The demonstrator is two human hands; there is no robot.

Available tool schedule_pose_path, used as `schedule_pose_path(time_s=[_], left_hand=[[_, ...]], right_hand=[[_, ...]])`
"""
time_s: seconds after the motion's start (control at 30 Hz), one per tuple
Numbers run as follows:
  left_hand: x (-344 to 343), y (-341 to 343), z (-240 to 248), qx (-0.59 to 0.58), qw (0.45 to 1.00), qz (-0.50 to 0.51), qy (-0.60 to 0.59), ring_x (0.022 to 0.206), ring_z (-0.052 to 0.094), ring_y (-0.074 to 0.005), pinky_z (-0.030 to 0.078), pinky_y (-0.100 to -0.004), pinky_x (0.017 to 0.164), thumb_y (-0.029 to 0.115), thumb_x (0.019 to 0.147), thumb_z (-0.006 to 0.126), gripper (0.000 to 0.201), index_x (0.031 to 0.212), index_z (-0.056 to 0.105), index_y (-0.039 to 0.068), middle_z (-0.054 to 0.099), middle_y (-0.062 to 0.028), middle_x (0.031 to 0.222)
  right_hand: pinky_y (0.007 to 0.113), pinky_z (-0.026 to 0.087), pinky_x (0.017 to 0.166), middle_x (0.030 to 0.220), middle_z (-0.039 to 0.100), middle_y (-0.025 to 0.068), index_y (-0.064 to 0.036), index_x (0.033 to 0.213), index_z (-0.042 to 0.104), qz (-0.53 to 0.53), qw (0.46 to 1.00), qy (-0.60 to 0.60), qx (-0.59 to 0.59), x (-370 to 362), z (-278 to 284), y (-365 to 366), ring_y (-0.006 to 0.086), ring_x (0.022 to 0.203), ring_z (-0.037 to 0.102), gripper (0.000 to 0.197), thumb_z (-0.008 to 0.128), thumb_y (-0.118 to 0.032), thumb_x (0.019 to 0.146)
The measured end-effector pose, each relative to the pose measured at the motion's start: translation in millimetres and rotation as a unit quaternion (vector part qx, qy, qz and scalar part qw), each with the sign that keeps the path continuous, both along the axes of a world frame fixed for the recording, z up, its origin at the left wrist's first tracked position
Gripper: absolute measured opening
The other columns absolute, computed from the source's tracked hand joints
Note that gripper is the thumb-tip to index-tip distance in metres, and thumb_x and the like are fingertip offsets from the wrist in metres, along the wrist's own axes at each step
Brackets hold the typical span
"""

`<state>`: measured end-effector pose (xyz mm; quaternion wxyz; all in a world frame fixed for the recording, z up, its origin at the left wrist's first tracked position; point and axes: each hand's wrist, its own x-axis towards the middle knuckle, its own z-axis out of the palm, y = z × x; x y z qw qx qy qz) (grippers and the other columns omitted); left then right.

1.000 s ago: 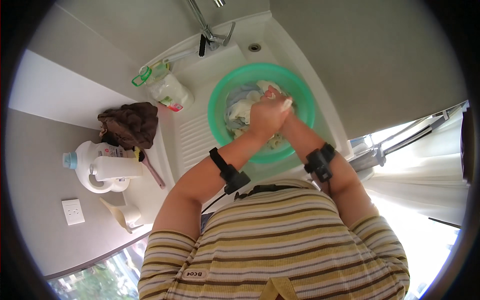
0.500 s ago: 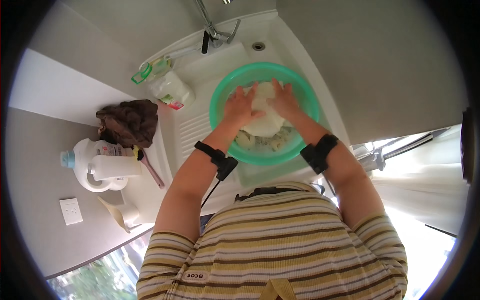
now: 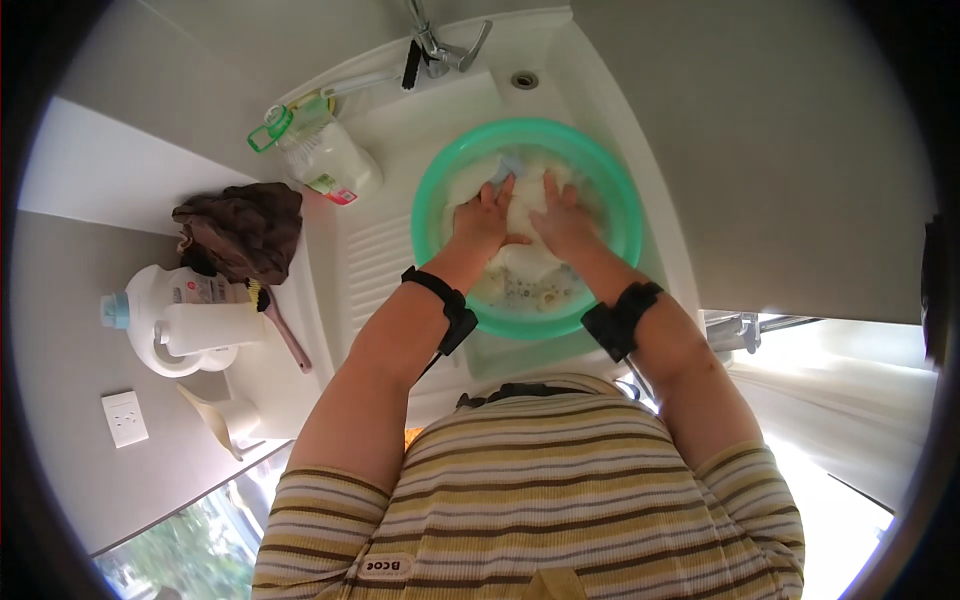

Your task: The person is hand washing some clothes in a basin in the sink.

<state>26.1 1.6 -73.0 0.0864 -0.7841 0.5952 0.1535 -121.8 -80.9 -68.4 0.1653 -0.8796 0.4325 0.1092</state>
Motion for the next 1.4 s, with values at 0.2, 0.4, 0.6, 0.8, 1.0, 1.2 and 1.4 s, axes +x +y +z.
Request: schedule_pose_path(time_s=[0.2,0.4,0.6,0.8,1.0,1.2,1.4], left_hand=[[-1,-14,5,0.048,0.999,-0.013,-0.013,0.130,0.043,-0.0336,0.045,-0.0449,0.098,0.081,0.067,0.060,0.124,0.155,0.002,0.017,0.033,-0.0146,0.146],[0,-15,6,0.087,0.996,-0.003,-0.007,0.133,0.039,-0.0356,0.044,-0.0461,0.100,0.081,0.069,0.057,0.121,0.155,0.004,0.015,0.031,-0.0173,0.147],[-5,-19,5,0.124,0.987,-0.068,-0.080,0.126,0.048,-0.0346,0.049,-0.0458,0.090,0.052,0.086,0.060,0.093,0.152,0.014,0.007,0.037,-0.0187,0.143],[13,-17,-44,-0.018,0.999,-0.006,-0.036,0.108,0.061,-0.0331,0.052,-0.0450,0.082,0.031,0.088,0.062,0.067,0.140,0.031,0.003,0.056,-0.0192,0.124],[-4,-9,1,-0.049,0.989,0.087,0.110,0.123,0.051,-0.0364,0.047,-0.0436,0.097,0.047,0.076,0.072,0.089,0.143,0.036,0.001,0.047,-0.0214,0.137],[37,3,-17,-0.215,0.879,0.179,0.385,0.111,0.061,-0.0309,0.047,-0.0387,0.099,0.041,0.076,0.076,0.084,0.140,0.041,0.000,0.053,-0.0182,0.135],[45,13,-3,-0.159,0.871,0.137,0.444,0.103,0.063,-0.0221,0.051,-0.0340,0.087,0.032,0.074,0.081,0.076,0.136,0.048,0.001,0.063,-0.0137,0.117]], right_hand=[[0.050,0.037,0.105,0.153,0.023,0.0252,-0.0108,0.154,0.010,-0.013,0.999,0.021,0.021,3,-11,-10,0.0418,0.134,0.038,0.078,0.043,-0.049,0.094],[0.049,0.029,0.109,0.154,0.024,0.0243,-0.0117,0.154,0.014,0.055,0.997,0.042,-0.014,6,1,-8,0.0396,0.139,0.031,0.077,0.045,-0.046,0.092],[0.048,0.019,0.117,0.154,0.026,0.0206,-0.0139,0.154,0.015,0.003,0.999,-0.016,0.047,-1,-8,-10,0.0357,0.143,0.025,0.086,0.058,-0.040,0.084],[0.045,0.033,0.109,0.149,0.035,0.0192,-0.0135,0.148,0.032,0.016,0.999,-0.041,0.019,10,-23,-15,0.0346,0.138,0.035,0.073,0.060,-0.037,0.084],[0.039,0.046,0.096,0.130,0.055,0.0185,-0.0089,0.130,0.054,-0.184,0.932,-0.289,0.118,1,-32,-34,0.0303,0.118,0.054,0.060,0.071,-0.035,0.078],[0.035,0.050,0.081,0.103,0.067,0.0134,0.0006,0.111,0.064,-0.221,0.882,-0.345,0.233,12,29,-21,0.0247,0.090,0.065,0.047,0.073,-0.025,0.073],[0.033,0.050,0.078,0.101,0.066,0.0115,0.0027,0.108,0.064,-0.072,0.894,-0.380,0.225,-1,64,-11,0.0209,0.088,0.064,0.039,0.067,-0.019,0.076]])
